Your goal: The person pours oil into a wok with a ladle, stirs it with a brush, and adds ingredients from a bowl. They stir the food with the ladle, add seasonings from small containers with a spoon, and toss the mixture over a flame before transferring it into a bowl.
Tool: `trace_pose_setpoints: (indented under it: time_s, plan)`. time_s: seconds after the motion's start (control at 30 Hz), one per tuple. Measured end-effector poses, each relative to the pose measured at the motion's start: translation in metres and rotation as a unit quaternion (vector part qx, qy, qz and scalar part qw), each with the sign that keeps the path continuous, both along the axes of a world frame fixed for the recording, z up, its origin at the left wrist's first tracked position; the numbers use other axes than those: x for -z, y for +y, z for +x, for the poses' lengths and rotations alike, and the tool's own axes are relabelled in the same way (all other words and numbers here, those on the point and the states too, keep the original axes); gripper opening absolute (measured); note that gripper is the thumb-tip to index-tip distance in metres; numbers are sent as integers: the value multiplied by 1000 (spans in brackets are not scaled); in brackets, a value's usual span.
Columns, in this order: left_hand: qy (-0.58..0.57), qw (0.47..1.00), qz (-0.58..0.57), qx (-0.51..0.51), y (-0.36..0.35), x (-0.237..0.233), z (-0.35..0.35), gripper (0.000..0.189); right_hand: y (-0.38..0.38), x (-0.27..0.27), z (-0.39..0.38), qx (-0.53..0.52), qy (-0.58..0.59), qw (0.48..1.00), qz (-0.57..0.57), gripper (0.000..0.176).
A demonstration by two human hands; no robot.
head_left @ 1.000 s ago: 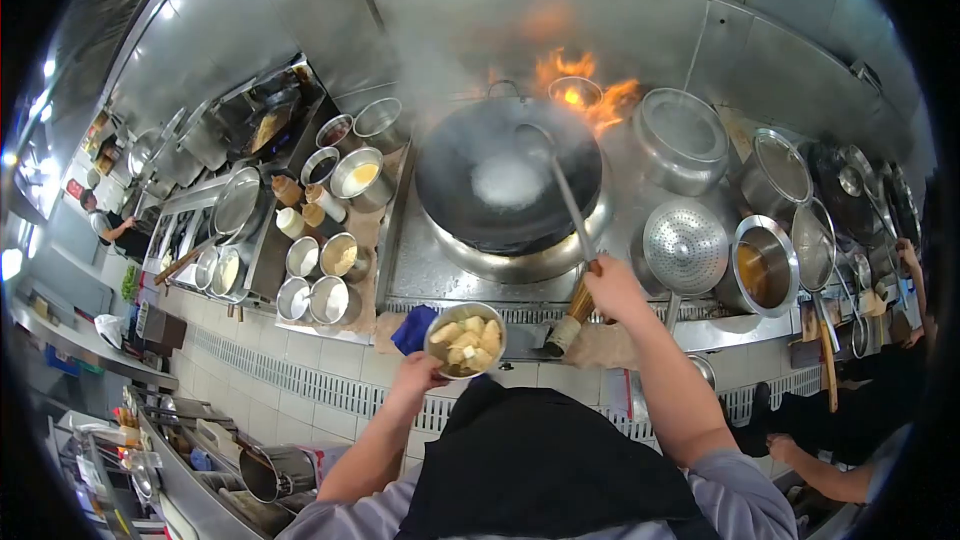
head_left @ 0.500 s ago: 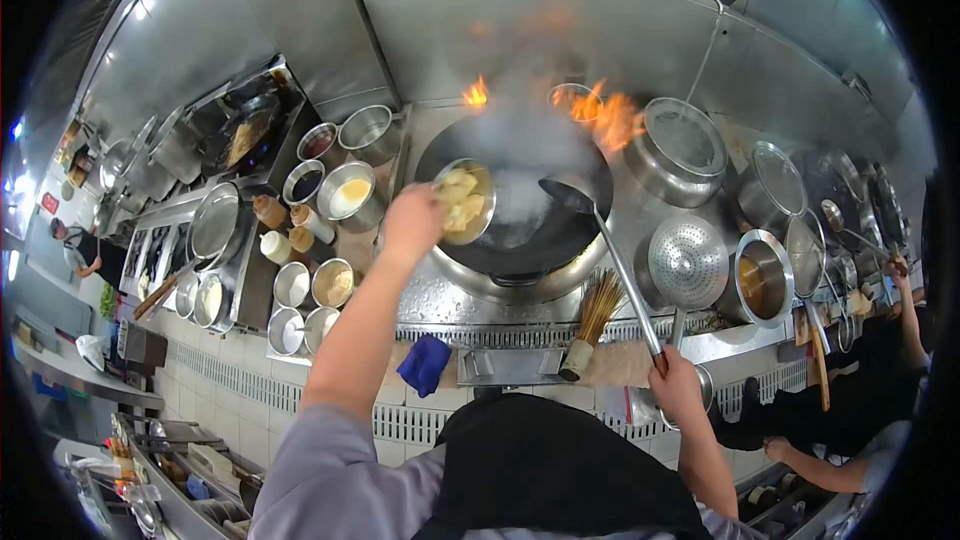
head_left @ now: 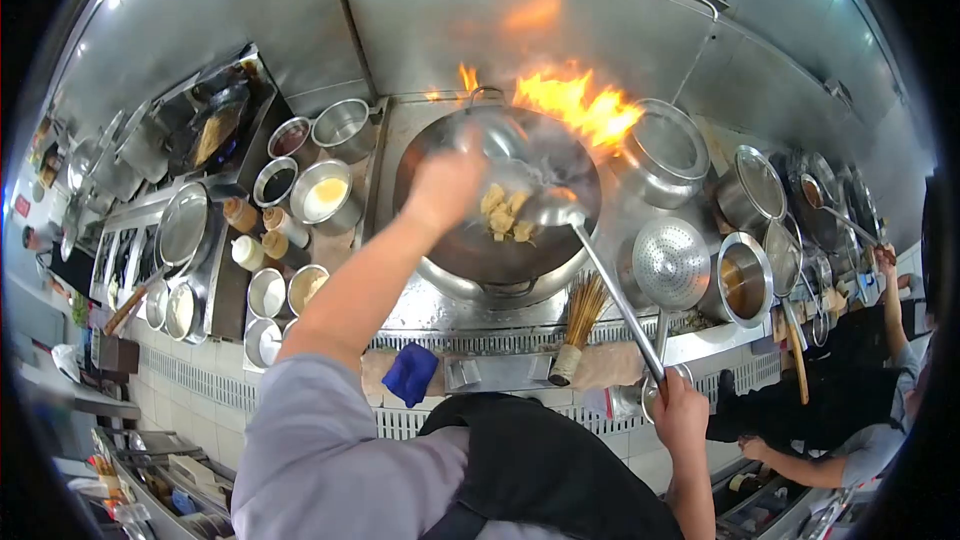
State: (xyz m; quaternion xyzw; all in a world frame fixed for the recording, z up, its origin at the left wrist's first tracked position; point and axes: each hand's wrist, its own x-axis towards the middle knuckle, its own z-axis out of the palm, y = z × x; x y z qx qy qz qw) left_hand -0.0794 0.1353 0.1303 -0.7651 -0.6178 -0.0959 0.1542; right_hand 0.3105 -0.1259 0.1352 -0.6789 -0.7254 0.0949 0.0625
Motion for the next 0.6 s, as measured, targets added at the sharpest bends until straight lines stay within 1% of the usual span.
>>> trace_pose_setpoints:
  time_s: [0.07,0.1,0.13,0.17,0.2,0.23,0.27,0.3,0.33,0.37,0.4,0.43,0.47,0.53,0.6]
  plan:
    - [117,978,16,171,-22,40,6,17,15,-4,-1,-18,-9,998,60,32]
    - [75,994,-20,73,-15,50,-1,18,23,-9,1,-9,-1,999,45,32]
    - [74,996,-15,53,-18,46,-8,18,30,-12,4,-29,-1,998,52,32]
    - [-97,995,26,-27,-26,44,-19,18,33,-12,10,-13,54,998,29,31]
    - [-262,956,70,-110,-38,44,-31,19,36,-10,17,-1,107,994,-1,29]
    - [-325,927,147,-117,-51,47,-43,18,39,-6,24,-5,108,994,-21,25]
    - [-428,887,88,-151,-64,55,-58,16,39,7,31,-8,136,990,15,24]
    - [-622,758,-14,-193,-91,47,-65,17,48,29,53,-8,109,993,-35,26]
    - [-725,664,28,-178,-116,61,-66,17,49,45,62,9,135,990,-36,27]
    - [-671,707,97,-201,-139,88,-74,16,59,68,76,-27,182,983,-12,29]
    - [-769,596,112,-200,-184,73,-65,14,68,83,84,-60,243,968,-5,23]
    - [-757,599,91,-246,-235,58,-62,16,84,89,98,-92,214,971,-50,25]
    - [-764,574,102,-276,-282,59,-61,16,98,87,102,-115,194,972,-65,25]
    - [-773,497,190,-345,-375,92,-58,15,115,82,96,-151,162,972,-75,24]
    - [-721,435,306,-444,-484,113,-38,17,130,72,96,-178,139,971,-82,23]
